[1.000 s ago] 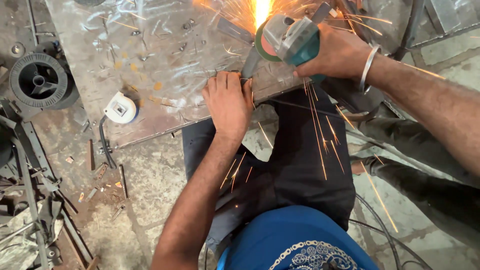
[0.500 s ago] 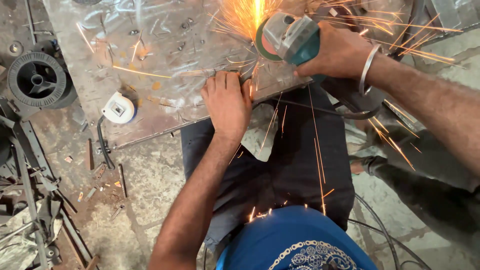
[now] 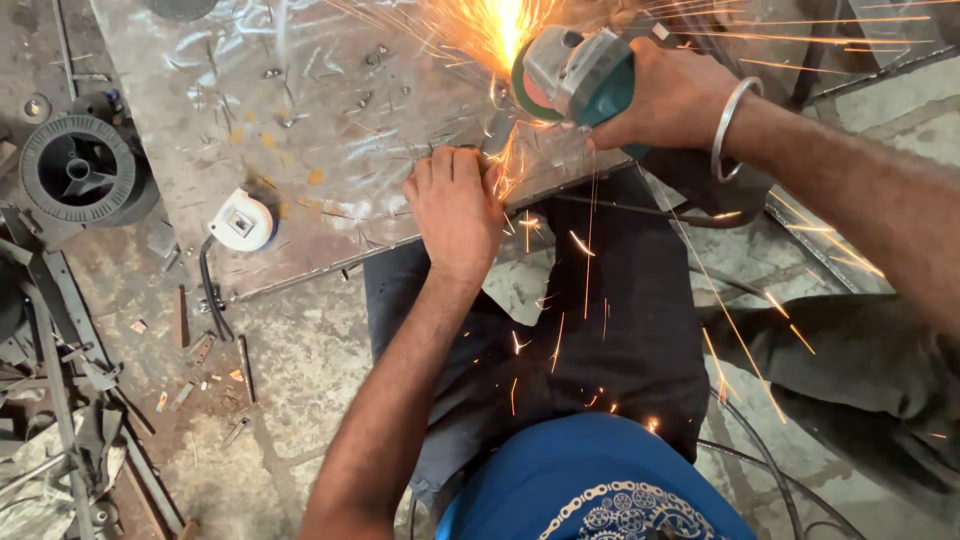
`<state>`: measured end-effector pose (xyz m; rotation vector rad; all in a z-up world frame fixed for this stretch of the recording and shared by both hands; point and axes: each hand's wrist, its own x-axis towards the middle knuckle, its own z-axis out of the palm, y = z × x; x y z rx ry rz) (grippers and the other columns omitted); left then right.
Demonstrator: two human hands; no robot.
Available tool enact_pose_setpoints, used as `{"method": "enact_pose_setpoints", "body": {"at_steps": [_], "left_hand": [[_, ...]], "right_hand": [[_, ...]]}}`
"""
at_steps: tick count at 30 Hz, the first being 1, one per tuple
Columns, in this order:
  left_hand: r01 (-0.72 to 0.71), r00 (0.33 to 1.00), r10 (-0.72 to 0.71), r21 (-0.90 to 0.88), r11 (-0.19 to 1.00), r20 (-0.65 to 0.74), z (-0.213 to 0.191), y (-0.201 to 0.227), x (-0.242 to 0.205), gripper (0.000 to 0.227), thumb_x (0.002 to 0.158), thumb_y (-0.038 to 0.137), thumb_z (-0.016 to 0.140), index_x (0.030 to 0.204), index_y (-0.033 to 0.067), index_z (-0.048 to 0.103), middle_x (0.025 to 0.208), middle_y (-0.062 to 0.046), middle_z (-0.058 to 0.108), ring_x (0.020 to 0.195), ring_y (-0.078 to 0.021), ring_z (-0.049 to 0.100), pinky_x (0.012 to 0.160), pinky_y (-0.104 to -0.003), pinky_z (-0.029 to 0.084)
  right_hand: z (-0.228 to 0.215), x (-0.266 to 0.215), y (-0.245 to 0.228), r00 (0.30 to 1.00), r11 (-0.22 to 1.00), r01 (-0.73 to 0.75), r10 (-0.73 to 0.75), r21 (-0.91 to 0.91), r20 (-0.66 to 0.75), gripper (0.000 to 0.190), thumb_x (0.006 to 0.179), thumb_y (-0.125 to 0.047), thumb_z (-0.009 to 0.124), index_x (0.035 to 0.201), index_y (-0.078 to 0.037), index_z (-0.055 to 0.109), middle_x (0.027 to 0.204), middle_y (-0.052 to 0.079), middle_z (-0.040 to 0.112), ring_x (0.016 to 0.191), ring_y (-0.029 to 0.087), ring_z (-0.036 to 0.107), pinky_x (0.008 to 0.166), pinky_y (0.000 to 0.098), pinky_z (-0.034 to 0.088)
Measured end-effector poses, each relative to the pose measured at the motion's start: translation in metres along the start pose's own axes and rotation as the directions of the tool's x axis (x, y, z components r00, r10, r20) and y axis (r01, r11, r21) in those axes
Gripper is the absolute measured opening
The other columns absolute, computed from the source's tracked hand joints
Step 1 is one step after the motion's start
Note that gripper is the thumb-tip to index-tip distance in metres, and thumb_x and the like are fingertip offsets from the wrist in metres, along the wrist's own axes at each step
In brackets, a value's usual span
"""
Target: The person uses an angle grinder to cut and smooth a metal bar, creating sparks. They then align the metal bar with another piece and weld them together using a welding torch.
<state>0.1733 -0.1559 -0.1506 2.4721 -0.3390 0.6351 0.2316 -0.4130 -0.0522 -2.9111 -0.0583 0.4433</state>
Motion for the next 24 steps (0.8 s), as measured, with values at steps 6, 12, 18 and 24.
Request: {"method": "enact_pose_setpoints", "body": {"at_steps": [6,12,18,24], "left_hand": [[0.002,1.0,-0.002,0.007,1.0,-0.014,-0.001,0.0,0.0,0.026,0.09,0.026,0.075,0.1,0.0061,0.063,0.104,-0.012,0.06,0.103,-0.0342,0.055,0.092,-0.05,0.04],[-0.006,1.0,0.006,0.037,0.999,0.008,-0.002,0.001,-0.001,0.027,0.092,0.028,0.074,0.098,0.0048,0.062,0.103,-0.015,0.059,0.102,-0.0367,0.054,0.091,-0.051,0.04],[0.02,1.0,-0.02,0.028,0.999,0.017,-0.005,0.001,0.0,0.027,0.092,0.028,0.072,0.101,0.0044,0.064,0.103,-0.015,0.059,0.101,-0.037,0.054,0.091,-0.052,0.04],[0.018,1.0,-0.019,0.016,1.0,0.023,-0.005,0.002,0.002,0.027,0.093,0.028,0.072,0.102,0.004,0.064,0.104,-0.015,0.059,0.103,-0.037,0.054,0.092,-0.052,0.039]], "right_hand": [[0.004,0.003,0.007,1.0,1.0,-0.019,0.019,-0.004,0.011,0.101,0.064,-0.056,0.088,0.132,0.011,0.052,0.114,0.031,0.069,0.107,0.044,0.069,0.094,0.0463,0.053],[0.012,0.012,0.034,0.996,1.0,-0.016,0.018,0.024,-0.087,0.1,0.064,-0.058,0.088,0.128,0.012,0.056,0.114,0.032,0.068,0.106,0.046,0.068,0.092,0.0479,0.053],[0.004,0.012,0.025,0.993,0.999,0.012,-0.006,0.047,-0.114,0.101,0.066,-0.062,0.088,0.123,0.015,0.056,0.111,0.033,0.068,0.104,0.047,0.068,0.09,0.0485,0.053],[-0.001,0.013,0.002,0.996,1.0,-0.008,0.007,-0.008,-0.089,0.104,0.064,-0.061,0.087,0.127,0.014,0.054,0.109,0.035,0.068,0.1,0.049,0.069,0.088,0.0496,0.054]]}}
